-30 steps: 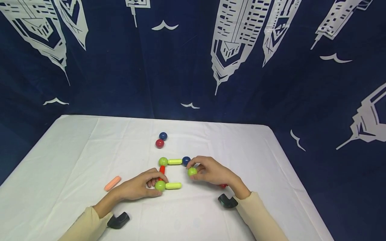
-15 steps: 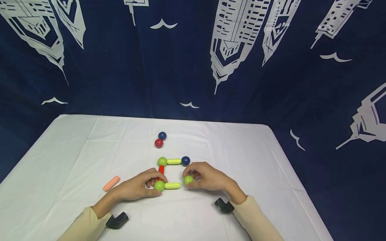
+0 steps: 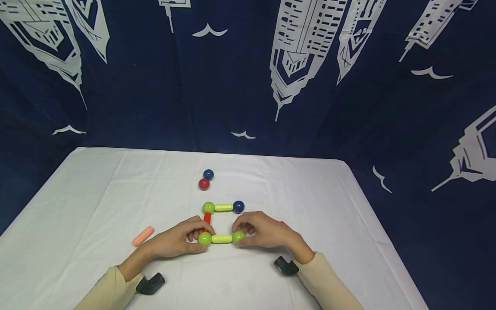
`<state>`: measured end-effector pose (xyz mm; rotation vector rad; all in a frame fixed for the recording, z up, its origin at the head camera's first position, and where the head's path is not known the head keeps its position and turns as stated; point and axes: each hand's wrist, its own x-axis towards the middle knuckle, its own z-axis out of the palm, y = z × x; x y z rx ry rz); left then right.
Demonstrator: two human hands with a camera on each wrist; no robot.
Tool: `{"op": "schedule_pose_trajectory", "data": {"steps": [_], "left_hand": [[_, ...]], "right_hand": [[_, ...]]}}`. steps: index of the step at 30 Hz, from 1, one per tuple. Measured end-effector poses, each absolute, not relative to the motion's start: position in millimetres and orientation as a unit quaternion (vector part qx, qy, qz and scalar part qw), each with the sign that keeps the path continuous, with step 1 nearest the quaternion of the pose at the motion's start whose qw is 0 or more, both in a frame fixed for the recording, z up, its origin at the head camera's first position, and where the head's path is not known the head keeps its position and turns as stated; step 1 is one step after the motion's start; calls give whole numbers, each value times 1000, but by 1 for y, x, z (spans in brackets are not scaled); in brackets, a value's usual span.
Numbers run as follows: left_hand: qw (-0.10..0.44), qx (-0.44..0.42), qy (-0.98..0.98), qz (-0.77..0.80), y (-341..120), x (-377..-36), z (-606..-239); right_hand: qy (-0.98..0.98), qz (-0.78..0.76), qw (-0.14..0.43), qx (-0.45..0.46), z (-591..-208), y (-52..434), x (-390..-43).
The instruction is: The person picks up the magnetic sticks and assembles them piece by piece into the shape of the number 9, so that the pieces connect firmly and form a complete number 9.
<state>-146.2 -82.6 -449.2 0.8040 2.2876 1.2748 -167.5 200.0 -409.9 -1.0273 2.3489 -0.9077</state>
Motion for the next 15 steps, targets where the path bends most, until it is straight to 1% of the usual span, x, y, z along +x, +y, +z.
{"op": "schedule_pose_trajectory", "data": {"steps": [5,15], "left_hand": [[201,286,817,460,-84,-146,-449],[212,276,811,470,-83,-145,-447]], "right_hand": [[844,-329,212,-366,-409,200,-168],[848,-346,190,-355,-400,218,-170]]}}
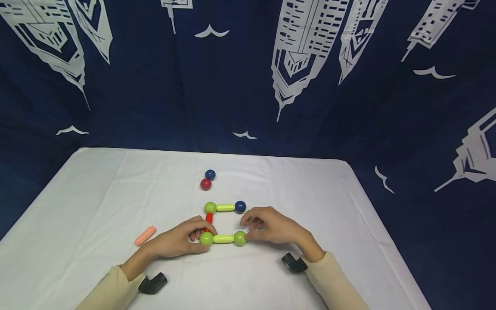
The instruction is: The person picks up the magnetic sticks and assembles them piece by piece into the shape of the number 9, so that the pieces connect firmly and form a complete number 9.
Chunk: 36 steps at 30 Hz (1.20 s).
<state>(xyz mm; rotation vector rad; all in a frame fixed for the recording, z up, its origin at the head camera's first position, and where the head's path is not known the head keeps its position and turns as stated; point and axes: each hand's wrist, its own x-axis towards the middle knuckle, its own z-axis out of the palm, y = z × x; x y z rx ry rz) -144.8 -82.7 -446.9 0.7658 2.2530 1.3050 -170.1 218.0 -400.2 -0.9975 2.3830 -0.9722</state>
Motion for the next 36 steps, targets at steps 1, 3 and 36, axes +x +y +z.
{"op": "schedule_pose_trajectory", "data": {"steps": [1,3,36], "left_hand": [[213,276,811,470,-82,-145,-448],[211,279,812,467,-82,-145,-449],[204,283,814,464,-82,-146,-450]], "right_hand": [[850,-344,188,-352,-399,222,-170],[855,-339,181,-348,-397,229,-170],[852,-398,219,-260,-409,331,-177]]}}
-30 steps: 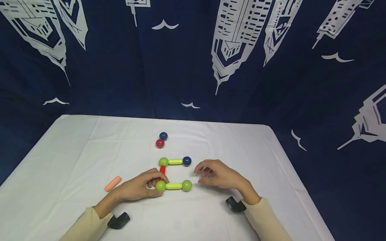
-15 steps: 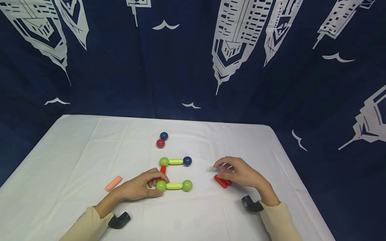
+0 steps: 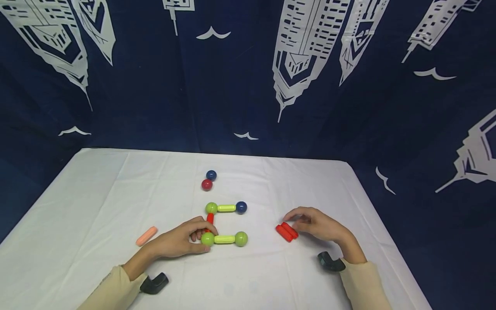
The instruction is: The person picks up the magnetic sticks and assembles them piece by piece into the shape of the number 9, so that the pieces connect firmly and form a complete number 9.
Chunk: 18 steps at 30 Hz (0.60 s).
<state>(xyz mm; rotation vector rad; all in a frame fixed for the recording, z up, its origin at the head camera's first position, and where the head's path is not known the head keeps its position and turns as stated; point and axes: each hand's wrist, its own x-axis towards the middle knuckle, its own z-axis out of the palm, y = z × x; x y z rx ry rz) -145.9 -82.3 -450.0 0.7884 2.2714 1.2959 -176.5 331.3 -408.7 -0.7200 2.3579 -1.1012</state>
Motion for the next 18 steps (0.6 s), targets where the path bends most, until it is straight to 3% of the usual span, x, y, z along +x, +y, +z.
{"op": "schedule_pose_trajectory", "data": {"steps": [9,18], "left_hand": [[204,285,814,463,-82,-146,-448],[208,279,811,469,-82,-146,-448]], "right_hand": [[834,-417,252,-257,-416,333,-177],[835,-410,250,-268,-417,331,-176]]}}
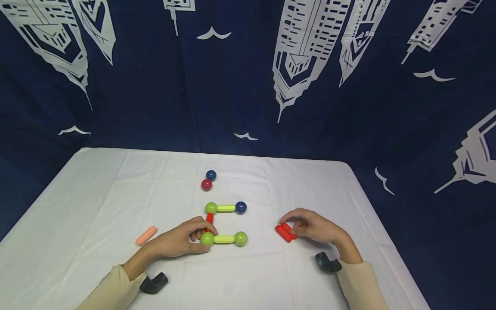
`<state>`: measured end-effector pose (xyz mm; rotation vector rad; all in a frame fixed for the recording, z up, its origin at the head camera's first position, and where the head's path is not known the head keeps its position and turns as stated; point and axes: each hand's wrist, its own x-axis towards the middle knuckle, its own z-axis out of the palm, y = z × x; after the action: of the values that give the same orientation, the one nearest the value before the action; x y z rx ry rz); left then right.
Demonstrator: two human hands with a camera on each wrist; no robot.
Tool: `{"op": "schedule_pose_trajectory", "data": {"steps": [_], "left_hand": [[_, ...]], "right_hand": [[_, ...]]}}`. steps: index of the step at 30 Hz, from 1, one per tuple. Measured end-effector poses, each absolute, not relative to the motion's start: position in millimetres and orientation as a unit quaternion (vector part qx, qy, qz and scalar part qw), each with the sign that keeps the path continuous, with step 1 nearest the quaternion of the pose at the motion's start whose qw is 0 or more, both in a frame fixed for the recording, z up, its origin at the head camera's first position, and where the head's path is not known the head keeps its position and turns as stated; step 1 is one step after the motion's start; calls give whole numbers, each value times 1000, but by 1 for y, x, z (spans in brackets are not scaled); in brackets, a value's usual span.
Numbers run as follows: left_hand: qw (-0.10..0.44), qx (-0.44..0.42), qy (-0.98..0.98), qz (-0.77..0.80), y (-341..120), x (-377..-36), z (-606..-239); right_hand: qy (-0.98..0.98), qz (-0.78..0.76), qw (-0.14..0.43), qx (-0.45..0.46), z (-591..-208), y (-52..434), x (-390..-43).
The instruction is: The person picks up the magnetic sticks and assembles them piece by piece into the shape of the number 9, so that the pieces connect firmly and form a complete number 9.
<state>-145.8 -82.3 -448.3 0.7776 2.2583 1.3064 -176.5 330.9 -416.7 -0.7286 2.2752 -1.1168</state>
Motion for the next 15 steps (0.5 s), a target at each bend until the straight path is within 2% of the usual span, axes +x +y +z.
{"op": "schedule_pose_trajectory", "data": {"steps": [6,15], "left_hand": [[207,280,812,469,-82,-146,-448],[205,279,815,465,-82,-144,-448]], "right_hand": [[855,-383,210,-280,-415,328,-174],[897,-338,146,-245,-406,315,-168]]}}
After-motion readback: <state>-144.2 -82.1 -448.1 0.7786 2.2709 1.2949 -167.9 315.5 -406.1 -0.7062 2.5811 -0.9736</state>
